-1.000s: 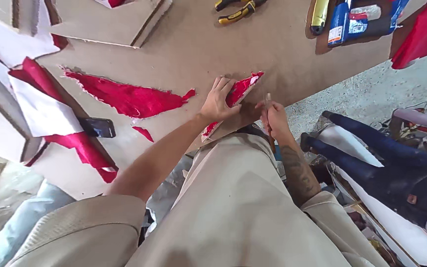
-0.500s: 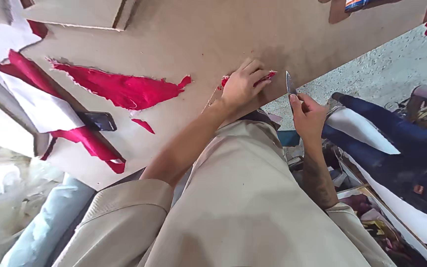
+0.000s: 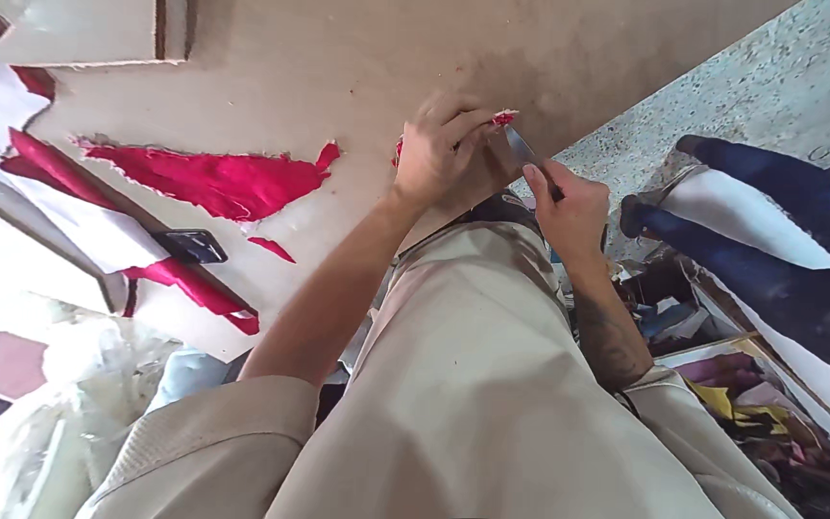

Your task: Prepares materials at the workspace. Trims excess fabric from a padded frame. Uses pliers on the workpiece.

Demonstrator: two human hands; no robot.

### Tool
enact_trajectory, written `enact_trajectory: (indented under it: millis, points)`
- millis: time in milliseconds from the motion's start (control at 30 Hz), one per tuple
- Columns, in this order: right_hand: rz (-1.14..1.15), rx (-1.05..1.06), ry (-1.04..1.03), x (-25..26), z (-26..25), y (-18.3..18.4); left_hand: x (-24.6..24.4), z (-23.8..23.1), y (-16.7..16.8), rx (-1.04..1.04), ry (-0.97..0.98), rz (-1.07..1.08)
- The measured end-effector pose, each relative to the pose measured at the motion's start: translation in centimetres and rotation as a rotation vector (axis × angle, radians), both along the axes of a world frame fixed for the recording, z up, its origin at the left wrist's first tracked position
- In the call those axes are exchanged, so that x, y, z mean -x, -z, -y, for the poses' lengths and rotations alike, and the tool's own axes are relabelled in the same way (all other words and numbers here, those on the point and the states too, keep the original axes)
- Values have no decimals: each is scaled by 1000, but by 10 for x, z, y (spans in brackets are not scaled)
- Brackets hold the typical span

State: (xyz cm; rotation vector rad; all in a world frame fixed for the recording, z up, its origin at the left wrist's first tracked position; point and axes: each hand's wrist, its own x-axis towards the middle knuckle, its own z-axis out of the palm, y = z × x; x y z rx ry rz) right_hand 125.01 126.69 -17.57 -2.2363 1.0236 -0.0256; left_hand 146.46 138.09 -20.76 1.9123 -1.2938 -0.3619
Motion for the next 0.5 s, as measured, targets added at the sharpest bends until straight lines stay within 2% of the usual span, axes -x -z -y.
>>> enact_trajectory:
  millis: [100,167,233,333,400,500]
  points:
    - [-10,6,-6,-4,1,-1,-5,-11,-14,-167,22,18]
    - [-49,30,-24,-7,2,-6,3,-30,-23,-435,-22,161]
    - [-126,48,-42,-12,3,-13,17,-51,-16,-615,-135,296]
    - [-243,125,-61,-22,-2,-21,26,-61,-4,-680,-198,333]
    - [-220,157,-58,-27,-11,-14,27,-65,-4,-681,-198,279]
    - [7,-80,88,-36,-12,14,19,-62,1,-641,-182,235]
